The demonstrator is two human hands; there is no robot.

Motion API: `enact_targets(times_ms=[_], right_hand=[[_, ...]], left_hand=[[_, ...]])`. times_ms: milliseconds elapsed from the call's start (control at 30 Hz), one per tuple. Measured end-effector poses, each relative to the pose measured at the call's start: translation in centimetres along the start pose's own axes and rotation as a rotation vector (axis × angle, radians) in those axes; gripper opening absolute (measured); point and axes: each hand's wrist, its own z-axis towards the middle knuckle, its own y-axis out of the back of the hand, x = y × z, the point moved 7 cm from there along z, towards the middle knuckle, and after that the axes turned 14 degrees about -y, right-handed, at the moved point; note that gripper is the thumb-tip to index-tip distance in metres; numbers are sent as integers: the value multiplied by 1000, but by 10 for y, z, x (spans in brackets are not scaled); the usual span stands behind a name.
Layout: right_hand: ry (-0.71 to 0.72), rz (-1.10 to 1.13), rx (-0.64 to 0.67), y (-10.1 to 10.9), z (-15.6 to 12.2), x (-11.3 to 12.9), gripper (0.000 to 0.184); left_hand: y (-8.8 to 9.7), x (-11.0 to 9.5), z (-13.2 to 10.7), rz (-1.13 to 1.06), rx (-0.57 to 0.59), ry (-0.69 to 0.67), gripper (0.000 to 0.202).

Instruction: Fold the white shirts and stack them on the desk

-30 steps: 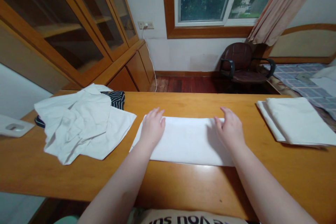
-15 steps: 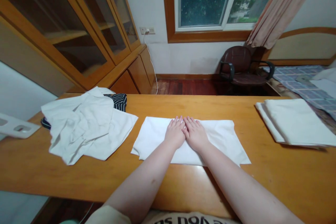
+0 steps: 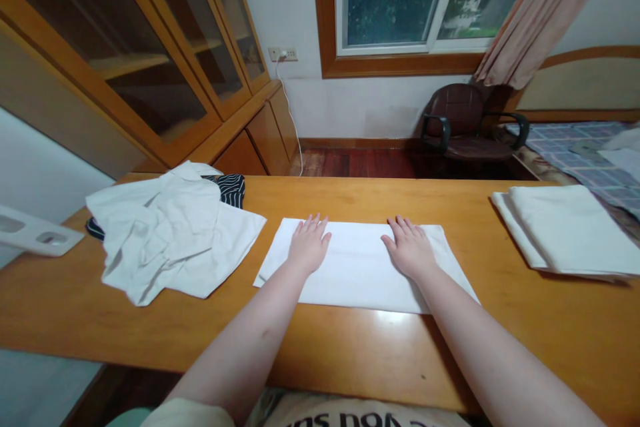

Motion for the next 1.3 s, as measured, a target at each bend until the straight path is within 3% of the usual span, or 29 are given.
enact_targets(times_ms=[300, 567, 767, 833, 900, 1000, 1067, 1133, 1200, 1300], right_hand=[[-31, -21, -2, 1, 1, -26, 65], [-161, -32, 12, 2, 2, -76, 63], [-214, -3, 72, 3, 6, -91, 62], [-295, 40, 70, 11, 7, -85, 63], [-330, 124, 15, 24, 1, -63, 63], [-67, 339, -14, 36, -26, 9, 58], [108, 439, 96, 29, -52, 55, 56], [178, 410, 156, 18, -73, 80, 52], [244, 321, 162, 9, -85, 84, 52], [253, 182, 113, 2, -83, 60, 54]], left_hand=[[1, 19, -8, 6, 28, 49, 54], [1, 46, -21, 5, 67, 15, 56], [15, 50, -33, 94, 26, 156, 54], [23, 38, -30, 123, 4, 167, 54], [26, 14, -24, 85, 8, 130, 53], [18, -38, -16, -49, 50, 22, 52], [7, -73, -16, -120, 98, -61, 54], [-3, -96, -21, -130, 127, -120, 59], [-9, -103, -27, -115, 123, -160, 62], [-9, -86, -37, -93, 93, -177, 59]])
